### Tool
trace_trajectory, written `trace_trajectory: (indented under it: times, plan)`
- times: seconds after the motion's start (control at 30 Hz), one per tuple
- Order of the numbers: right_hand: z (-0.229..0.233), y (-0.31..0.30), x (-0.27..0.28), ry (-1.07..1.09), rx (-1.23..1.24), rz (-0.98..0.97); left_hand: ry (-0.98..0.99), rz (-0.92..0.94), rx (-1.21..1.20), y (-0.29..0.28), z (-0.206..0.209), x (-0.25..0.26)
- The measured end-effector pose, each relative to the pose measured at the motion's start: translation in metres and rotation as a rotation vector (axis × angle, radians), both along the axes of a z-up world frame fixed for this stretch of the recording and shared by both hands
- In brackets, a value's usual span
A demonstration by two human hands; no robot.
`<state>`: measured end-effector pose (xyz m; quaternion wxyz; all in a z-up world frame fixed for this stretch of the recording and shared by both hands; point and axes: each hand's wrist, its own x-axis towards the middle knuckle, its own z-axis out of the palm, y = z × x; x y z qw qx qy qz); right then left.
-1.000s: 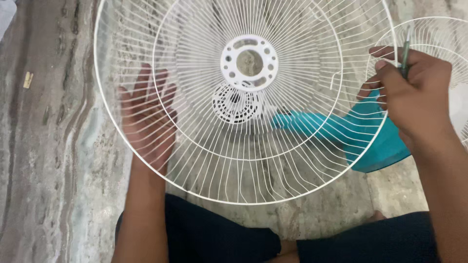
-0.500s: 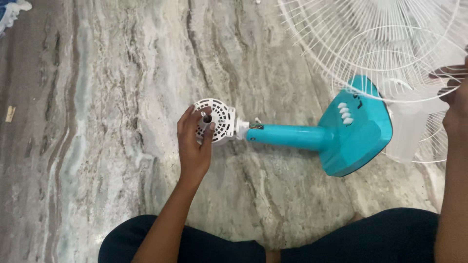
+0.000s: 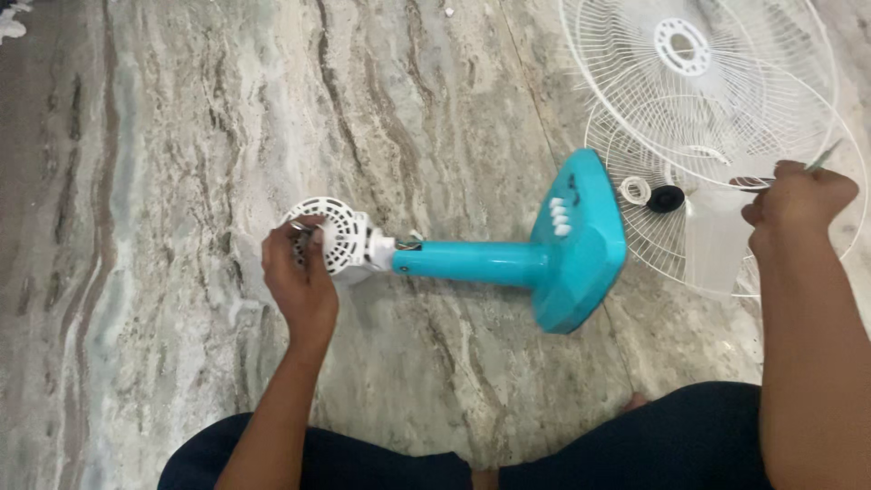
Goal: The person disassembles a small table fan by removing the front grille, unscrewing the blade nut, detaching the fan blades, and then removing the rear grille and motor housing cover using a screwdriver.
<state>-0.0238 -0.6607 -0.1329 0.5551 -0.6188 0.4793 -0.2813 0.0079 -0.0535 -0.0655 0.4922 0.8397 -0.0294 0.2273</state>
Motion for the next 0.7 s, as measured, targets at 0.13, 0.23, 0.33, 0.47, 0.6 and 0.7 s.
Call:
trace_trajectory:
  times: [0.13,0.23,0.33,0.47,0.6,0.7]
  plan:
    - [0.012,0.033,0.018,-0.007,0.054,0.051,-0.072,0.036,-0.089,0.02,0.012,0.017]
    - [0.015,0.049,0.03,-0.035,0.053,0.092,-0.271,0.155,0.173,0.018,0.032,0.007]
    - [0.024,0.057,0.042,-0.069,0.042,0.123,-0.397,0.067,0.121,-0.028,0.061,-0.012]
    - [0.046,0.061,0.033,-0.151,0.046,0.145,0.179,-0.591,-0.671,-0.165,0.086,-0.074]
    - [0.086,0.064,0.002,-0.182,-0.003,0.155,0.742,-0.556,-0.804,-0.269,0.101,-0.096]
    - [0.112,0.077,-0.032,-0.221,-0.159,0.166,0.777,-0.445,-1.024,-0.306,0.103,-0.058]
